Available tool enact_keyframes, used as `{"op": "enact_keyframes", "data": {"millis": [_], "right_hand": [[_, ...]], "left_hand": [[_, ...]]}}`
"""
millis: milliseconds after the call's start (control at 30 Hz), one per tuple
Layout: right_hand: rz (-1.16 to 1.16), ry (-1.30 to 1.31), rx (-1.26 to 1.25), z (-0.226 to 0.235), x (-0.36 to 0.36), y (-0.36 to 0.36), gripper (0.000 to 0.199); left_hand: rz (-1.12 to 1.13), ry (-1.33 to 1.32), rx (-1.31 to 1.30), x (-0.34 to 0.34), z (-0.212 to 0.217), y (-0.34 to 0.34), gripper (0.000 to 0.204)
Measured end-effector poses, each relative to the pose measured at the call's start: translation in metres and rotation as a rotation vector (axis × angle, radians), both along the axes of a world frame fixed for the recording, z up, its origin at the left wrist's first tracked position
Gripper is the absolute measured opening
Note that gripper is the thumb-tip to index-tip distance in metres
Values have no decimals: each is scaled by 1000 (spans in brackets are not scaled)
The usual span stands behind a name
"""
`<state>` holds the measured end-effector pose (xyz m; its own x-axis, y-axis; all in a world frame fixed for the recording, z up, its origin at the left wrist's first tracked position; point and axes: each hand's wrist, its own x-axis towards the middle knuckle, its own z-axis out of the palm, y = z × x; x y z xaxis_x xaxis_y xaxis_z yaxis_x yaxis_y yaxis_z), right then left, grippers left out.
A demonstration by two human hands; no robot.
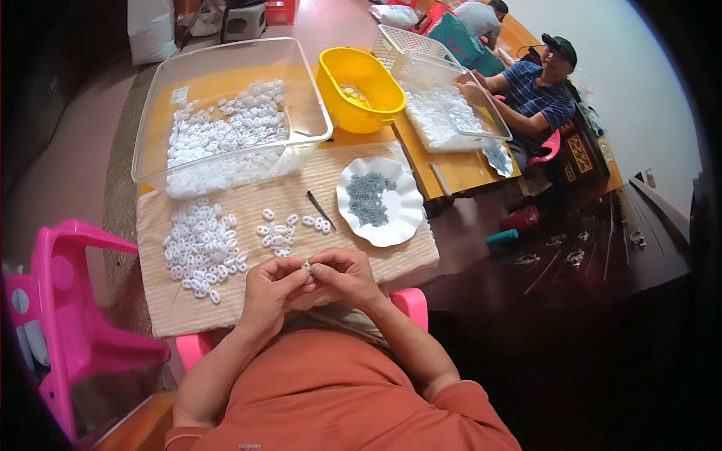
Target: Assembling small white plastic components by inserting metal pins or smaller parts into them manually and using a small probe tool.
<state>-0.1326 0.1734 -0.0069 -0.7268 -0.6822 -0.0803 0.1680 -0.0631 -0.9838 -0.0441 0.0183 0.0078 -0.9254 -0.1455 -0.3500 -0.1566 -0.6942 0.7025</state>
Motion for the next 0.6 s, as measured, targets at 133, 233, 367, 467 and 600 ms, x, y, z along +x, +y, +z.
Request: {"op": "enact_keyframes", "data": {"millis": [133,233,367,467,600], "right_hand": [[-24,18,2,0,0,3,23],[-186,8,-67,11,1,10,28],[-764,293,-58,37,-14,33,31],[-807,-7,-289,58,-43,61,33],[-680,138,-99,69,-31,62,31]], "left_hand": [[6,-47,-7,1,4,1,15],[23,-69,7,0,3,3,15],[27,-78,-1,2,5,3,14],[24,-73,-4,1,3,4,15],[23,-61,0,4,2,4,15]]}}
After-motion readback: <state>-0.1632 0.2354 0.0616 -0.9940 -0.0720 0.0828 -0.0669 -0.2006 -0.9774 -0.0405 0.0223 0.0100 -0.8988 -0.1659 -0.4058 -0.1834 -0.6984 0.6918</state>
